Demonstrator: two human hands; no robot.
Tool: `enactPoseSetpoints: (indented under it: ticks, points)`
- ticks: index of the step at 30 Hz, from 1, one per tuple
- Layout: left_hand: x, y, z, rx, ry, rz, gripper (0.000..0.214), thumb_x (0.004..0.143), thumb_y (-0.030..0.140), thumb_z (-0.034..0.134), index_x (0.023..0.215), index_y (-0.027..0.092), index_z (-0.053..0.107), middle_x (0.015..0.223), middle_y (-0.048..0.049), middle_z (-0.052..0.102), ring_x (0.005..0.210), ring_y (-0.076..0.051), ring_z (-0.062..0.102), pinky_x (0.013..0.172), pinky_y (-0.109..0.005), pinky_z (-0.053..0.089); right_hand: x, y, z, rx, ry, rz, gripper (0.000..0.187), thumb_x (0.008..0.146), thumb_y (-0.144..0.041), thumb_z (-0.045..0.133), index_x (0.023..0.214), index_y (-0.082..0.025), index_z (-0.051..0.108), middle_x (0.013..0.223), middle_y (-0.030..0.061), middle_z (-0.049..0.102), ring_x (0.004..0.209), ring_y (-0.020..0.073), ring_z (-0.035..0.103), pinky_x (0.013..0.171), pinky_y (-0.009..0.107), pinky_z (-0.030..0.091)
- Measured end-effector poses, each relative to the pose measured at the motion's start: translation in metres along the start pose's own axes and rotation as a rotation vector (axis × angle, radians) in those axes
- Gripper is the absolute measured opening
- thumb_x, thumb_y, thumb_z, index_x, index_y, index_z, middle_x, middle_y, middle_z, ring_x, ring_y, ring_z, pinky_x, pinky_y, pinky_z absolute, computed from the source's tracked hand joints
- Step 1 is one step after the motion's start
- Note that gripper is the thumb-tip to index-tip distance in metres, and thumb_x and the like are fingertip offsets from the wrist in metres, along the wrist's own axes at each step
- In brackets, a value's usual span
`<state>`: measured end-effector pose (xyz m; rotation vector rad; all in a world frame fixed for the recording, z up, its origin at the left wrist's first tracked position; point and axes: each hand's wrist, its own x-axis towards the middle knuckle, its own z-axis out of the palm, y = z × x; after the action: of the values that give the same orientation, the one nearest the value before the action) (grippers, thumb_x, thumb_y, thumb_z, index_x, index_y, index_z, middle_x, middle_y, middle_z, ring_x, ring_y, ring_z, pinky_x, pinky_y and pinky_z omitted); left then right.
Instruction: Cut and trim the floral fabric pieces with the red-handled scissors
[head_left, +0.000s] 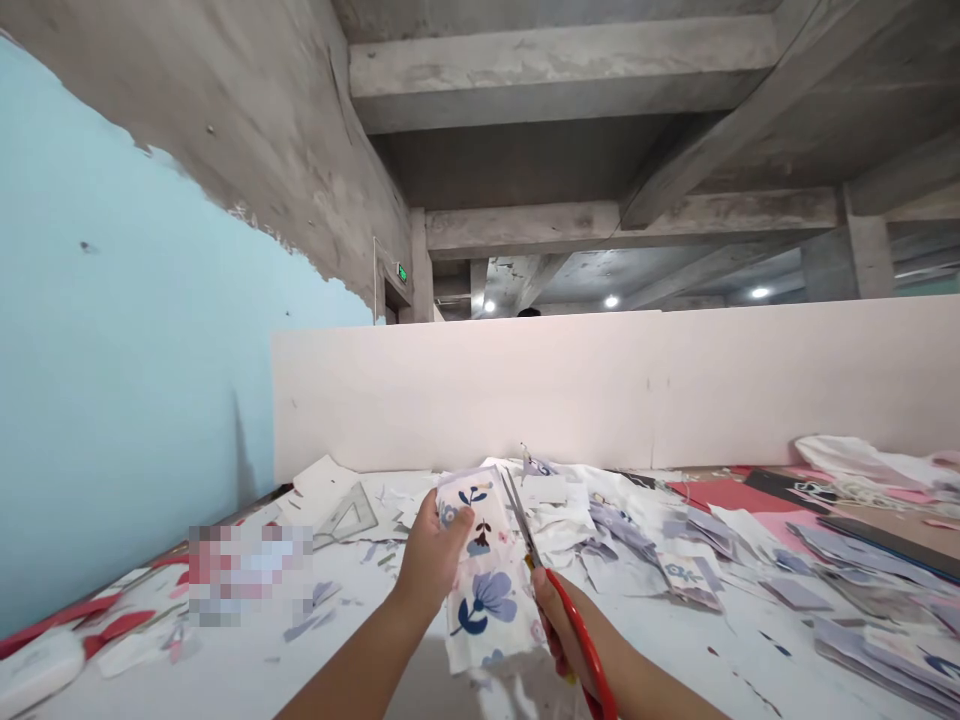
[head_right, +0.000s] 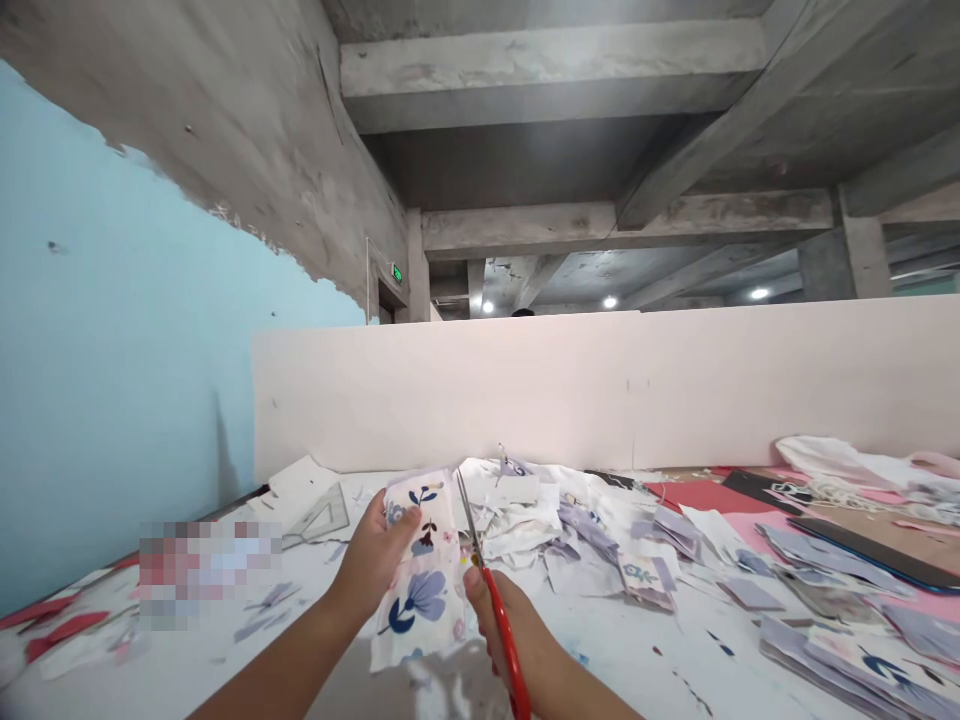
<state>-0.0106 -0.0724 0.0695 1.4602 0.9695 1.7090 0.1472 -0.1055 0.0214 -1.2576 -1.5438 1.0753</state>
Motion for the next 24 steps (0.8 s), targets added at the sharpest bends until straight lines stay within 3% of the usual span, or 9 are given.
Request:
enactPoseSetpoints:
  ticks: [5,10,14,24]
  points:
    - [-0.008,-0.005,0.001,0.005,0.035,-0.053,0.047,0.068,0.041,0.061,0.108,0.019,0.05,0.104,-0.0102,0.063,0.098,-0.024,0.059,0.082,-0.034,0.045,-0.001,0.012,0.006,-0.01,0.058,-0.136,0.058,0.066,-0.079,0.027,0.065,-0.022,0.036,0.05,-0.0051,0.037,0.045,0.0104,0.036,0.045,0.024,0.031]
    - [-0.013,-0.022,0.004,0.016,0.049,-0.122,0.052,0.065,0.043,0.064,0.11,0.02,0.05,0.102,-0.0091,0.065,0.096,-0.025,0.06,0.078,-0.032,0.048,0.0,0.015,-0.001,-0.015,-0.012,-0.189,0.056,0.067,-0.077,0.034,0.069,-0.021,0.043,0.056,-0.0026,0.043,0.052,0.0126,0.04,0.049,0.025,0.033]
    - [-0.014,-0.026,0.005,0.031,0.076,-0.097,0.05,0.07,0.043,0.06,0.113,0.02,0.048,0.099,-0.0069,0.065,0.088,-0.021,0.062,0.075,-0.03,0.049,0.001,0.013,-0.011,-0.025,-0.069,-0.225,0.053,0.07,-0.072,0.037,0.074,-0.02,0.047,0.064,-0.0015,0.045,0.057,0.0128,0.04,0.054,0.025,0.034]
    - [-0.019,-0.028,0.008,0.064,0.064,-0.091,0.053,0.071,0.043,0.059,0.117,0.021,0.045,0.099,-0.0075,0.063,0.088,-0.02,0.061,0.073,-0.03,0.048,0.0,0.008,-0.016,-0.105,0.069,-0.192,0.052,0.075,-0.068,0.032,0.075,-0.018,0.045,0.069,-0.001,0.041,0.066,0.0151,0.04,0.061,0.029,0.036]
